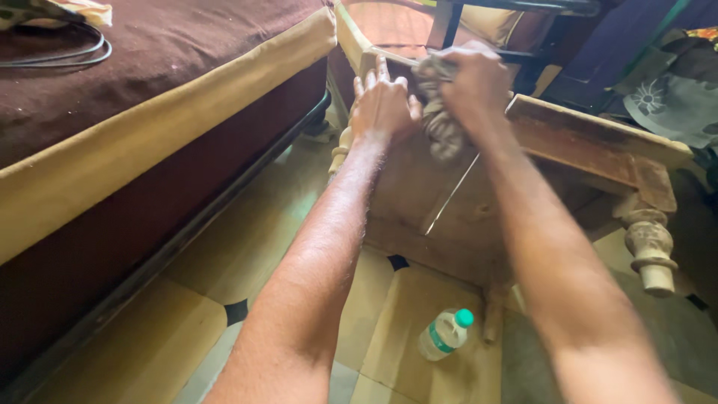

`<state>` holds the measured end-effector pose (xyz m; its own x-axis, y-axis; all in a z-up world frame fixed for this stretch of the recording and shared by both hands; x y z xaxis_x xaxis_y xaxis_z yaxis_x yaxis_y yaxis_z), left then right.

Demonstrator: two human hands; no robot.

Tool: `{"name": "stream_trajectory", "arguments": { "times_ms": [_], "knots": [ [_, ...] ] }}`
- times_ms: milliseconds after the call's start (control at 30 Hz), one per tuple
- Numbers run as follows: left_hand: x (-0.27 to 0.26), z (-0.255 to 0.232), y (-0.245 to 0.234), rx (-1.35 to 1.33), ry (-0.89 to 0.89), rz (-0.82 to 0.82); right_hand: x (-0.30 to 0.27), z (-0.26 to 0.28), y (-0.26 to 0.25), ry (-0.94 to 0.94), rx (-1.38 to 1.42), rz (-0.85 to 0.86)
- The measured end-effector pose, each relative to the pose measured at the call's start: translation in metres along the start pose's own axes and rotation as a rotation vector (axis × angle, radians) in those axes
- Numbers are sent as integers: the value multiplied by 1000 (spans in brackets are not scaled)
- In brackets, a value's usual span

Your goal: The person wipes the underside and legs of a wooden table with a cloth, applies liquid from a bottle, and continues wiping the wood surfaces.

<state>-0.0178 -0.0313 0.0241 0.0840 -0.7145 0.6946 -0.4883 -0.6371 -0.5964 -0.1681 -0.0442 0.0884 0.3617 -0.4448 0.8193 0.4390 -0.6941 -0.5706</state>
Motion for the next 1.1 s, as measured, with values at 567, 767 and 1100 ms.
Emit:
{"name": "stream_trajectory", "arguments": {
  "times_ms": [567, 767, 1100],
  "knots": [
    [8, 11, 16, 0, -113, -72, 37, 46, 43, 22, 211, -99],
    [3, 2, 7, 70, -65, -31, 6, 10, 11, -45, 68, -46],
    [-3, -13, 23, 307, 122, 249, -102, -156, -124, 273, -139, -55]
  ]
}}
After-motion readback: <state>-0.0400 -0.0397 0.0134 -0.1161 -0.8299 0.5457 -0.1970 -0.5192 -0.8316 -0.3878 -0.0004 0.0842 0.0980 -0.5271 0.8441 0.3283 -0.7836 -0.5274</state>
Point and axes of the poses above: each hand's wrist, its own x-axis towards the middle knuckle, its own y-axis out of the palm, z = x × y, the point moved 5 cm from there along x, towards the middle knuckle, and after that the axes turned 1 degree about z, right-handed, at the moved point
